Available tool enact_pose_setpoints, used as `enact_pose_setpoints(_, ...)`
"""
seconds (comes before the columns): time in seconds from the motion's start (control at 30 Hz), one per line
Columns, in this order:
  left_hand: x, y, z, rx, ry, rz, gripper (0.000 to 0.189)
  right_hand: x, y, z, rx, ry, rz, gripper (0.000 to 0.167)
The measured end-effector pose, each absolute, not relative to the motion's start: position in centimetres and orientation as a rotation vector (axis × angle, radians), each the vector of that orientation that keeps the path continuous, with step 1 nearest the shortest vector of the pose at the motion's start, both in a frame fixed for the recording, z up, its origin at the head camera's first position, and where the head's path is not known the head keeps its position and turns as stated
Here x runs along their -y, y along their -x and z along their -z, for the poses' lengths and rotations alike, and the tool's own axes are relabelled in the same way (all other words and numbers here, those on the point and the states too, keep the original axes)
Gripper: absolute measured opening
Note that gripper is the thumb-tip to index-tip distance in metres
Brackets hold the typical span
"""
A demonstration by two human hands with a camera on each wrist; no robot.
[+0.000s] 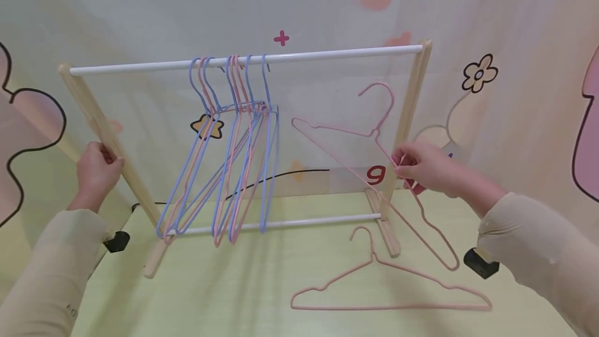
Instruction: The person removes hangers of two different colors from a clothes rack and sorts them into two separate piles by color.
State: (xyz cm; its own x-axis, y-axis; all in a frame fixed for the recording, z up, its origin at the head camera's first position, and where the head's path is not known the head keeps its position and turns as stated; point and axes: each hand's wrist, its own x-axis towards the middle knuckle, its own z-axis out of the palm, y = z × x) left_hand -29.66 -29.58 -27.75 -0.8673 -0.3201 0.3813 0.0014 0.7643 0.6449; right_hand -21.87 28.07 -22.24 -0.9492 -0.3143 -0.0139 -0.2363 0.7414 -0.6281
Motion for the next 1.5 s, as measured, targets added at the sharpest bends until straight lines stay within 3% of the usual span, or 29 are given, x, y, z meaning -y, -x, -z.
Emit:
enact_pose_setpoints(0.33,29.6,29.8,27.7,2.492,-0.254,0.909,0.034,-30.6,20.4,26.7,-2.84,0.515,0.784,0.005)
enact_pose_setpoints(0.87,29.5,29.6,27.7,2.49,-0.252,0.913,0.034,-32.1,18.6,32.3,-2.735,0.723,0.854,0.014)
enact_pose_setpoints(1.5,29.3,29.4,27.5,2.496,-0.257,0.9,0.034,-33.2,17.7,37.6,-2.352,0.741,0.988,0.013)
